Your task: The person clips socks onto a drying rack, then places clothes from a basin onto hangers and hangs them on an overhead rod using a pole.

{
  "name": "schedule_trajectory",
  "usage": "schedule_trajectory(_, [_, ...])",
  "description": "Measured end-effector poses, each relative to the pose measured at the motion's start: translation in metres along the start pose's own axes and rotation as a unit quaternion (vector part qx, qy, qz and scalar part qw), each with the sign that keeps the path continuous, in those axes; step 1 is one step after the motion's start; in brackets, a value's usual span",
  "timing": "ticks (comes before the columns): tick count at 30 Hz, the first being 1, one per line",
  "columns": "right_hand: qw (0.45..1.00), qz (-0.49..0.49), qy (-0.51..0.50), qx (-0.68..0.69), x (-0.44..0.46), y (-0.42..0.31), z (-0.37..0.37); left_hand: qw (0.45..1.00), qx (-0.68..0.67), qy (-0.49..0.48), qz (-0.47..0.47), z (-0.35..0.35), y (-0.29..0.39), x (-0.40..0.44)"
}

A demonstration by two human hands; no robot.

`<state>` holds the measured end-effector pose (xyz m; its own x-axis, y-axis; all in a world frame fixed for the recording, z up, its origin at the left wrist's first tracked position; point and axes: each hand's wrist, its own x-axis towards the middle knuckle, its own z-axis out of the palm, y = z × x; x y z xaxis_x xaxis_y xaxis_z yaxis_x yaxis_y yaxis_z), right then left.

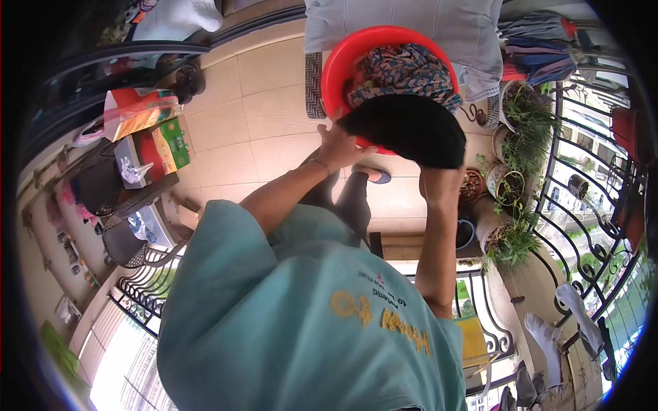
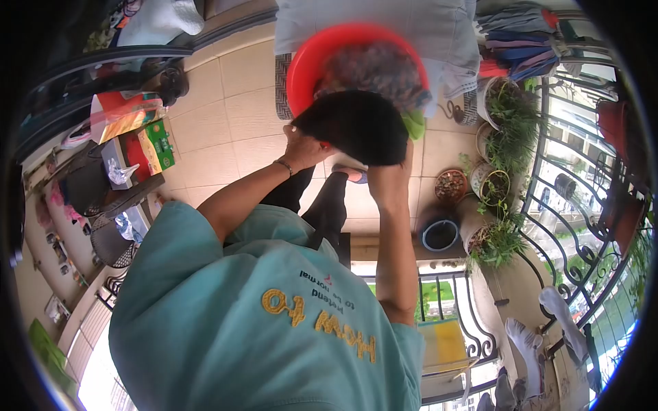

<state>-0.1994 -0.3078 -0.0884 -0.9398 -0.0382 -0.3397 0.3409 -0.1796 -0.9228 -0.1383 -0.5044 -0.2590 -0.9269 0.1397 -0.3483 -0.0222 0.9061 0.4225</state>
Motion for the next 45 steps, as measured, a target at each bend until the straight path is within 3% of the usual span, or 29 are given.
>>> schedule_trajectory(3, [0.997, -0.045, -0.013, 0.059, -0.018, -0.045, 0.005, 0.986, -0.155, 0.009, 0.059, 0.049, -0.027, 0.004])
schedule_trajectory(4, [0.995, -0.065, -0.019, 0.078, -0.023, -0.06, 0.007, 0.968, -0.246, -0.009, 0.054, 0.034, -0.021, 0.006])
schedule_trajectory(6, [0.987, -0.106, -0.036, 0.117, -0.035, -0.091, 0.011, 0.998, 0.001, -0.056, -0.042, -0.02, 0.016, 0.0])
schedule_trajectory(9, [0.968, -0.17, -0.077, 0.169, -0.05, -0.133, 0.018, 0.994, -0.064, -0.009, -0.089, -0.036, 0.031, 0.001])
schedule_trajectory(13, [0.934, -0.242, -0.131, 0.229, -0.065, -0.183, 0.021, 0.974, -0.196, 0.106, -0.029, -0.017, 0.027, 0.022])
schedule_trajectory(17, [0.906, -0.285, -0.163, 0.268, -0.062, -0.223, 0.006, 0.958, -0.262, 0.113, 0.023, -0.034, 0.03, 0.016])
schedule_trajectory(20, [0.905, -0.296, -0.152, 0.265, -0.05, -0.248, -0.024, 0.925, -0.374, 0.063, 0.021, -0.117, 0.052, -0.006])
schedule_trajectory(22, [0.92, -0.31, -0.076, 0.229, -0.046, -0.262, -0.007, 0.899, -0.435, 0.052, 0.005, -0.137, 0.049, -0.013])
schedule_trajectory(24, [0.93, -0.288, -0.122, 0.193, -0.026, -0.251, -0.009, 0.866, -0.494, 0.07, -0.003, -0.153, 0.051, -0.019])
schedule_trajectory(25, [0.947, -0.269, -0.027, 0.175, -0.018, -0.236, -0.009, 0.86, -0.506, 0.067, -0.005, -0.163, 0.055, -0.019])
schedule_trajectory(26, [0.952, -0.27, -0.106, 0.101, -0.005, -0.219, -0.024, 0.853, -0.518, 0.064, -0.008, -0.174, 0.058, -0.018])
schedule_trajectory(27, [0.966, -0.244, -0.038, -0.077, -0.005, -0.203, -0.02, 0.847, -0.528, 0.06, -0.01, -0.188, 0.062, -0.017])
schedule_trajectory(28, [0.945, -0.203, 0.015, -0.255, -0.005, -0.187, -0.015, 0.834, -0.546, 0.079, 0.007, -0.204, 0.074, -0.015])
schedule_trajectory(29, [0.97, -0.163, -0.055, -0.171, 0.011, -0.151, -0.031, 0.822, -0.563, 0.081, 0.033, -0.22, 0.087, -0.013])
schedule_trajectory(31, [0.91, -0.197, -0.062, -0.361, 0.011, -0.093, -0.03, 0.794, -0.597, 0.082, 0.085, -0.246, 0.109, -0.011])
schedule_trajectory(33, [0.916, -0.149, -0.162, -0.336, 0.004, -0.051, -0.022, 0.774, -0.627, 0.021, 0.081, -0.26, 0.119, -0.009])
schedule_trajectory(35, [0.928, -0.08, -0.182, -0.316, -0.011, -0.018, -0.012, 0.757, -0.649, 0.0, 0.083, -0.264, 0.13, -0.005])
schedule_trajectory(38, [0.957, -0.092, -0.104, -0.254, -0.028, 0.0, 0.009, 0.77, -0.631, -0.011, 0.089, -0.27, 0.14, -0.001])
schedule_trajectory(43, [0.995, -0.055, 0.009, -0.087, -0.038, -0.002, 0.005, 0.696, -0.716, -0.057, 0.0, -0.265, 0.127, 0.018])
schedule_trajectory(45, [0.997, -0.052, 0.005, -0.055, -0.046, -0.013, -0.007, 0.667, -0.741, -0.07, -0.022, -0.265, 0.112, 0.029])
